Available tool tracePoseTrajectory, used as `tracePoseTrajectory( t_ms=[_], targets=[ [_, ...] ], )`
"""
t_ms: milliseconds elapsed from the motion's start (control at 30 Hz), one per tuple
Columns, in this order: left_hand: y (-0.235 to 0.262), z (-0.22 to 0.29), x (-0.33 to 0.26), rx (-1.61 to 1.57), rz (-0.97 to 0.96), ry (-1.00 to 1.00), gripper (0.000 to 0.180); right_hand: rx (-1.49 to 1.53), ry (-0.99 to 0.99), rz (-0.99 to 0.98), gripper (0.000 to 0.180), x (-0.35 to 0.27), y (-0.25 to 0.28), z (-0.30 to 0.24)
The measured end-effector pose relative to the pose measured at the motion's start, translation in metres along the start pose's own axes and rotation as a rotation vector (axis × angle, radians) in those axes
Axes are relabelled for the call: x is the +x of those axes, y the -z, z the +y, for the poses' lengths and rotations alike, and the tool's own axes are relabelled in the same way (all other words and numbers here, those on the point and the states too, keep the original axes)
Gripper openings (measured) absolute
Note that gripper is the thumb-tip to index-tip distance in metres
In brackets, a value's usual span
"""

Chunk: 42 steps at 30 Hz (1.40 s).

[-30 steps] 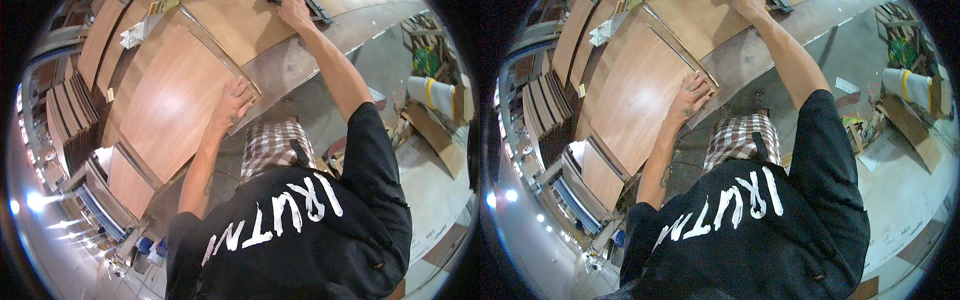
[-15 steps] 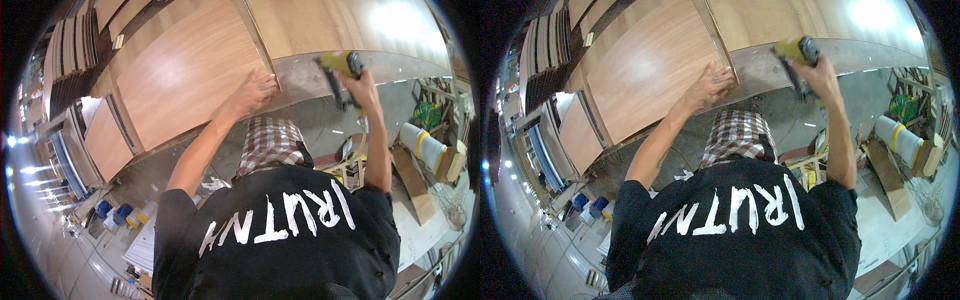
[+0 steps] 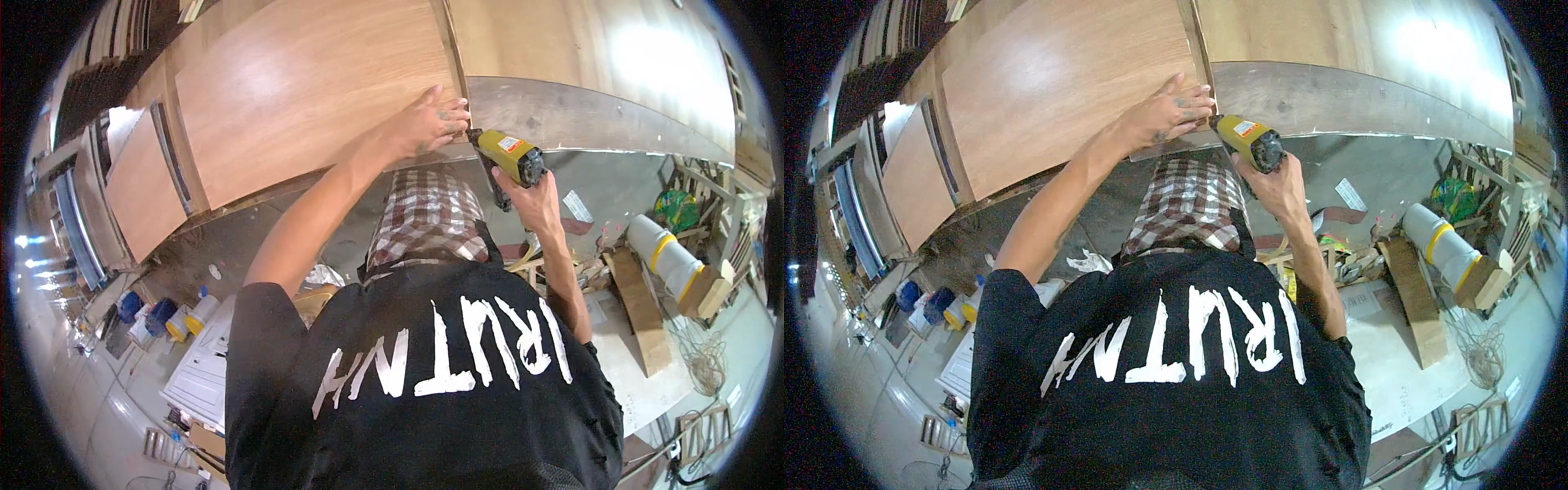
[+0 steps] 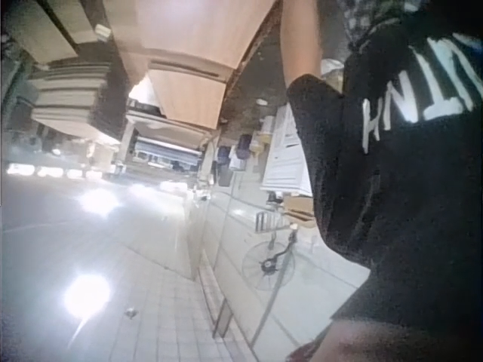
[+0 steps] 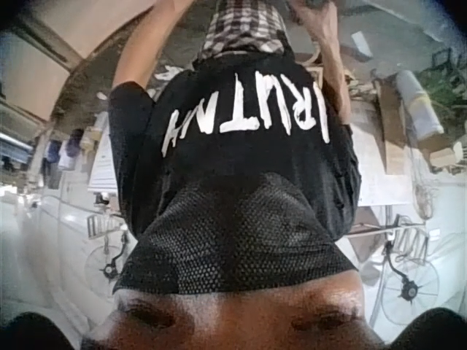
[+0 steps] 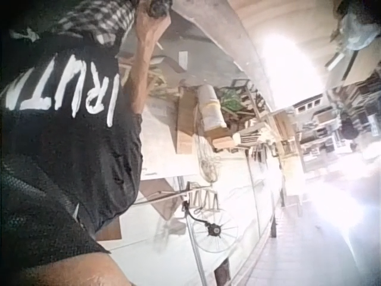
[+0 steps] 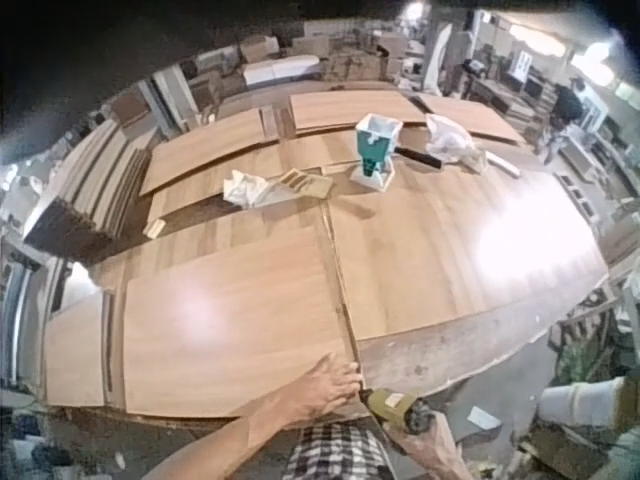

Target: The person picks up wooden panels from a table, aligns thin wooden strips along the edges, and secures them using a pneumatic nail gun. They move each finished panel to a stack on the side.

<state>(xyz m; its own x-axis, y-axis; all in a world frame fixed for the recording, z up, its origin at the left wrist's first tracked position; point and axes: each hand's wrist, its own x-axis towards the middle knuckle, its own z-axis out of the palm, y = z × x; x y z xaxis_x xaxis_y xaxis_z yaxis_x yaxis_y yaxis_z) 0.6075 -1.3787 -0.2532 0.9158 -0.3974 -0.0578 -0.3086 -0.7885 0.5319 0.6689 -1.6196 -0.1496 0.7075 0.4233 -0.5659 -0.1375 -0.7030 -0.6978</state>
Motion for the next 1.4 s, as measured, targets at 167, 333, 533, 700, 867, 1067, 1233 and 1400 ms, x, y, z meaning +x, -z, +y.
tracePoseTrajectory(
  t_ms=[167,333,533,700,867,1067,1233,1400],
  targets=[
    [0.0,0.004,0.003,-0.004,-0.021,0.01,0.035,-0.013,0.059,0.026,0.039,0.0,-0.002,0.008],
    [0.004,0.005,0.004,-0.053,0.008,0.013,0.035,-0.081,0.045,0.03,0.038,-0.001,-0.001,0.002],
    [-0.003,0.003,0.008,-0.074,0.015,0.009,0.037,-0.124,0.065,0.022,0.037,0.0,-0.002,0.001],
    [-0.004,0.007,0.006,-0.048,0.009,0.028,0.039,-0.161,0.025,0.004,0.038,-0.006,-0.004,-0.017],
    [-0.003,0.01,0.005,-0.06,-0.032,0.041,0.042,-0.31,0.114,0.044,0.036,-0.008,-0.01,-0.013],
    [0.003,0.013,0.003,0.036,0.076,0.03,0.057,-0.296,0.039,-0.02,0.036,-0.008,-0.002,-0.029],
    [0.03,0.024,-0.032,-0.355,0.297,0.404,0.067,-0.195,0.115,-0.028,0.04,0.0,0.016,-0.002],
    [0.037,0.024,-0.217,-0.725,1.012,1.003,0.055,0.079,-0.018,0.035,0.032,-0.017,0.03,-0.008]
  ],
)
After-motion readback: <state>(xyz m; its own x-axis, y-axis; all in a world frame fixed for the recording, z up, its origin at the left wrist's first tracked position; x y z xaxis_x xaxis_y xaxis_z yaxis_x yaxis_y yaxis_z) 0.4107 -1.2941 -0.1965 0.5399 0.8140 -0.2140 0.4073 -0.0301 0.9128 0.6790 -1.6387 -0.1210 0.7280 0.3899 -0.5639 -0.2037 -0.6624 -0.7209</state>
